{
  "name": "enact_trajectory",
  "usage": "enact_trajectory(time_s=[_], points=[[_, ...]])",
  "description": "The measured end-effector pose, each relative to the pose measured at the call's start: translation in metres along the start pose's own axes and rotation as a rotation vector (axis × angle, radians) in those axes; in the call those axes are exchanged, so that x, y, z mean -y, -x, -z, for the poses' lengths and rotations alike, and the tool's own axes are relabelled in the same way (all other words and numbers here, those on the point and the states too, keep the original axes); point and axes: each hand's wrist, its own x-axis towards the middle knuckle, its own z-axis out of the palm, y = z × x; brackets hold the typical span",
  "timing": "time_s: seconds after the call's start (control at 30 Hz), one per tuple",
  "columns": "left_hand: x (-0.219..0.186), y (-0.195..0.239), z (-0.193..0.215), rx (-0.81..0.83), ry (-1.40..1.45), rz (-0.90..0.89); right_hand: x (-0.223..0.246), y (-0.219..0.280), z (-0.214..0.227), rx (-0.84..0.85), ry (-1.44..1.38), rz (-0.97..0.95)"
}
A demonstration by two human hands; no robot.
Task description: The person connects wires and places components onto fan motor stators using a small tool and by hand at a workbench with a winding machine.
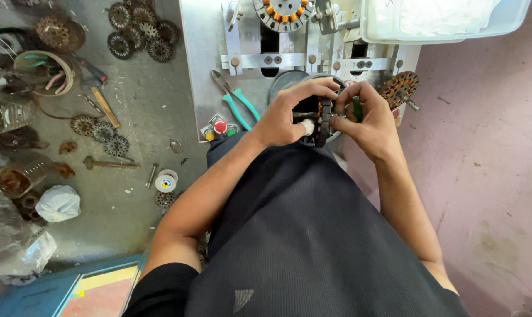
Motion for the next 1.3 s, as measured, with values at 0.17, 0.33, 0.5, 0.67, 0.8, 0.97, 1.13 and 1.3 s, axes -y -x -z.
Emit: enact_trajectory(time_s=[0.17, 0.33, 0.5, 0.67, 0.8, 0.97, 1.13, 1.3], points=[[-0.007, 0.001, -0.002, 0.129, -0.170, -0.029, 0.002, 0.024, 0.002, -0.286, -0.639, -0.019], [-0.003, -0.001, -0.019, 0.097, -0.362, -0.074, -0.011, 0.048, -0.005, -0.472, -0.821, 0.081], [0.001, -0.004, -0.020, 0.091, -0.445, -0.226, -0.026, 0.067, -0.039, -0.581, -0.547, 0.321], [-0.006, -0.008, -0.002, 0.193, -0.222, -0.048, -0.039, 0.066, -0.060, -0.669, -0.223, 0.575], [-0.002, -0.019, 0.007, 0.264, -0.066, 0.013, -0.052, 0.060, -0.069, -0.706, -0.107, 0.721], [0.006, -0.023, 0.006, 0.292, 0.111, 0.091, -0.057, 0.047, -0.065, -0.733, 0.169, 0.985], [0.008, -0.025, 0.006, 0.272, 0.067, 0.062, -0.027, 0.053, -0.054, -0.681, 0.205, 0.751], [0.005, -0.027, 0.007, 0.279, 0.062, 0.059, 0.005, 0.053, -0.026, -0.432, 0.269, 0.410]])
